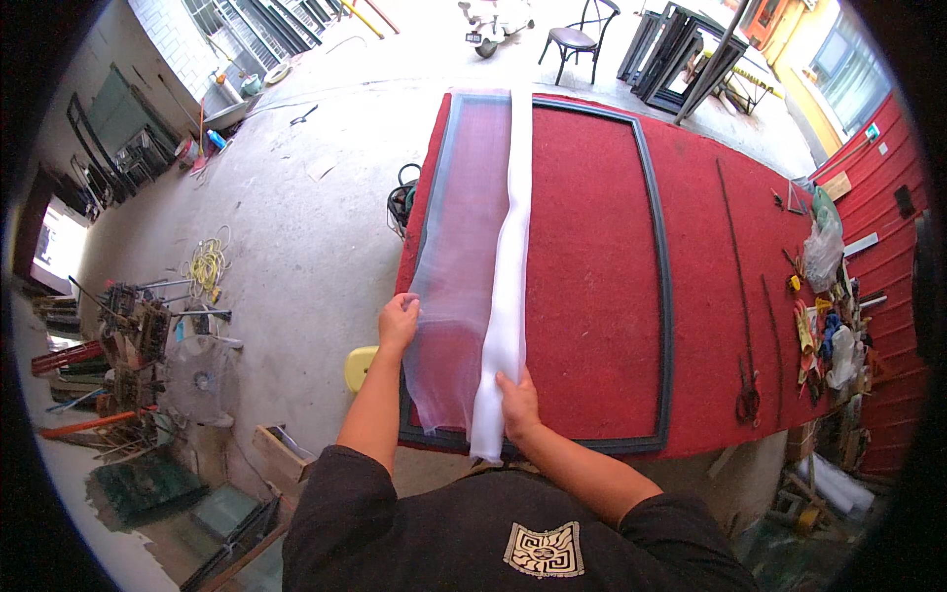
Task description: The person places a metal screen frame onto a work table, unrolls a sheet of screen mesh over it, and uses a tool to press a spline into the frame groove to secure the mesh.
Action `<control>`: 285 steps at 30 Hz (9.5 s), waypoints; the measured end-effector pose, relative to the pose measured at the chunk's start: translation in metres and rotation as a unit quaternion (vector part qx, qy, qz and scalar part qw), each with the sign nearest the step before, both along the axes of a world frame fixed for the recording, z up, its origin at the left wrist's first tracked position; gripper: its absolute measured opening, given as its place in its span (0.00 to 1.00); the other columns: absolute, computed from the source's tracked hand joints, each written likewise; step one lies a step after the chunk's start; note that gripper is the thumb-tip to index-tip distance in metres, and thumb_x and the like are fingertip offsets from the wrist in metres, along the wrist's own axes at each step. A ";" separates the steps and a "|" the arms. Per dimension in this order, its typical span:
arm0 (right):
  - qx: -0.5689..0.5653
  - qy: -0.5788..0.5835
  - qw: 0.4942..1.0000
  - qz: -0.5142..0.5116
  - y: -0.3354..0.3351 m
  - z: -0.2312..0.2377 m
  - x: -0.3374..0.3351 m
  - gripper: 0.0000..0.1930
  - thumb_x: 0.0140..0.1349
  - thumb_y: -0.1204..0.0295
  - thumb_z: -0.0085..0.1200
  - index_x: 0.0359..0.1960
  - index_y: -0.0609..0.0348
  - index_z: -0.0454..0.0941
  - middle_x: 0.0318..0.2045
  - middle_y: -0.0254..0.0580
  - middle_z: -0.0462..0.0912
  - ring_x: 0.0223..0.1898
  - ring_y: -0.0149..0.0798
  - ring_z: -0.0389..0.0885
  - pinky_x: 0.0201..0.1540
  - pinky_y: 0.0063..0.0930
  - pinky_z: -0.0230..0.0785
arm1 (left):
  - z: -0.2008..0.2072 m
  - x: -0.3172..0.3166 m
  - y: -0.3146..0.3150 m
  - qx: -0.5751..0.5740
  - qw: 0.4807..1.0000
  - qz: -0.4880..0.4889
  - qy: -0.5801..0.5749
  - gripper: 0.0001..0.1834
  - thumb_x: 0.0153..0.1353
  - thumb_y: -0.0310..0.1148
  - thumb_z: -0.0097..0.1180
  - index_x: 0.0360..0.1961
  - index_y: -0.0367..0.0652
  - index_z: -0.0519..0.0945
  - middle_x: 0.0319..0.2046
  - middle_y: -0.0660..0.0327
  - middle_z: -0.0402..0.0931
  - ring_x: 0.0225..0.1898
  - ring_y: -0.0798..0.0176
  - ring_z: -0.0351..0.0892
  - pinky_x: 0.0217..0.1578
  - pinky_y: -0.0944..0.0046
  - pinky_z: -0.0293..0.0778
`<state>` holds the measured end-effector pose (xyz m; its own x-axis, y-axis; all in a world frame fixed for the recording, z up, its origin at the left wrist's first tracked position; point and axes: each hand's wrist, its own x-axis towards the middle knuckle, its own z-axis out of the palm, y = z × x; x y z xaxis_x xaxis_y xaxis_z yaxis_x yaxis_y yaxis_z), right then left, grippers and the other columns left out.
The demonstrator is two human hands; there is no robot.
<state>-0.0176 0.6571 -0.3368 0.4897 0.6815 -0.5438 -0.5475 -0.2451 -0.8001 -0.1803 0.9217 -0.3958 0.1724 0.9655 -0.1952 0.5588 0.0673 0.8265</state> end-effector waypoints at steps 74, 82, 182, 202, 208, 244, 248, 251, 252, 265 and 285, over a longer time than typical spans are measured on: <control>-0.326 -0.401 0.851 0.094 -0.077 -0.024 0.078 0.41 0.64 0.66 0.59 0.78 0.63 0.58 0.60 0.64 0.76 0.62 0.62 0.76 0.68 0.52 0.68 | 0.001 -0.135 -0.194 0.035 0.991 0.012 0.131 0.20 0.58 0.22 0.67 0.53 0.41 0.83 0.35 0.56 0.82 0.41 0.49 0.82 0.48 0.50 0.78; -0.224 -0.600 0.751 0.161 -0.087 0.018 0.052 0.48 0.60 0.54 0.70 0.77 0.61 0.60 0.61 0.61 0.71 0.62 0.63 0.72 0.66 0.53 0.67 | -0.005 -0.134 -0.198 0.061 0.987 0.008 0.146 0.20 0.58 0.21 0.68 0.52 0.43 0.84 0.36 0.56 0.81 0.42 0.49 0.82 0.48 0.50 0.78; -0.275 -0.672 0.684 0.063 -0.169 0.003 0.160 0.33 0.56 0.58 0.75 0.59 0.59 0.74 0.54 0.53 0.77 0.55 0.59 0.78 0.58 0.53 0.74 | -0.016 -0.127 -0.225 0.096 0.972 0.081 0.198 0.17 0.60 0.25 0.68 0.51 0.46 0.84 0.43 0.57 0.82 0.46 0.50 0.83 0.49 0.50 0.79; -0.304 -0.695 0.650 0.049 -0.207 0.000 0.218 0.30 0.56 0.67 0.68 0.61 0.60 0.73 0.54 0.54 0.77 0.56 0.61 0.77 0.60 0.56 0.73 | -0.008 -0.118 -0.226 0.084 0.966 0.092 0.228 0.18 0.60 0.24 0.68 0.52 0.45 0.85 0.44 0.56 0.84 0.45 0.49 0.84 0.50 0.50 0.79; -0.358 -0.615 0.700 -0.054 -0.216 -0.031 0.247 0.24 0.63 0.71 0.59 0.61 0.62 0.74 0.53 0.59 0.79 0.57 0.63 0.77 0.60 0.55 0.73 | -0.017 -0.126 -0.224 0.096 0.965 0.079 0.230 0.17 0.60 0.24 0.68 0.51 0.44 0.85 0.43 0.55 0.84 0.45 0.50 0.85 0.49 0.50 0.79; -0.390 -0.661 0.640 0.020 -0.221 -0.026 0.269 0.37 0.56 0.63 0.73 0.66 0.60 0.71 0.51 0.53 0.80 0.55 0.59 0.79 0.58 0.54 0.72 | -0.024 -0.124 -0.224 0.105 0.959 0.095 0.244 0.17 0.59 0.23 0.68 0.50 0.44 0.85 0.43 0.54 0.83 0.47 0.47 0.83 0.51 0.49 0.78; -0.316 -0.589 0.744 0.000 -0.238 -0.035 0.298 0.34 0.58 0.64 0.70 0.66 0.58 0.72 0.53 0.56 0.82 0.56 0.61 0.80 0.60 0.53 0.73 | -0.020 -0.125 -0.225 0.089 0.963 0.103 0.234 0.18 0.59 0.23 0.68 0.51 0.45 0.85 0.43 0.54 0.83 0.47 0.47 0.83 0.51 0.49 0.78; -0.271 -0.522 0.808 -0.004 -0.256 -0.041 0.321 0.33 0.59 0.64 0.69 0.66 0.57 0.74 0.57 0.57 0.82 0.59 0.59 0.81 0.62 0.51 0.74 | -0.017 -0.122 -0.224 0.088 0.961 0.099 0.243 0.18 0.60 0.23 0.67 0.52 0.44 0.85 0.45 0.53 0.84 0.48 0.46 0.83 0.53 0.49 0.78; -0.278 -0.485 0.829 0.010 -0.260 -0.041 0.328 0.33 0.59 0.64 0.69 0.66 0.57 0.74 0.58 0.56 0.82 0.61 0.58 0.80 0.63 0.50 0.74 | -0.018 -0.126 -0.224 0.096 0.959 0.100 0.246 0.18 0.60 0.23 0.67 0.53 0.44 0.85 0.46 0.53 0.84 0.49 0.46 0.84 0.53 0.49 0.78; -0.333 -0.546 0.767 -0.051 -0.270 -0.048 0.329 0.34 0.59 0.56 0.65 0.66 0.54 0.73 0.56 0.58 0.78 0.60 0.63 0.77 0.64 0.54 0.71 | -0.044 -0.131 -0.217 0.081 0.959 0.108 0.250 0.17 0.59 0.19 0.66 0.50 0.43 0.84 0.45 0.53 0.83 0.47 0.48 0.82 0.52 0.51 0.77; -0.416 -0.401 0.816 -0.027 -0.285 -0.037 0.378 0.27 0.68 0.53 0.59 0.61 0.58 0.79 0.58 0.62 0.84 0.60 0.63 0.82 0.63 0.55 0.73 | -0.027 -0.131 -0.221 0.100 0.958 0.079 0.256 0.17 0.59 0.20 0.67 0.50 0.42 0.84 0.42 0.54 0.83 0.46 0.48 0.82 0.51 0.50 0.77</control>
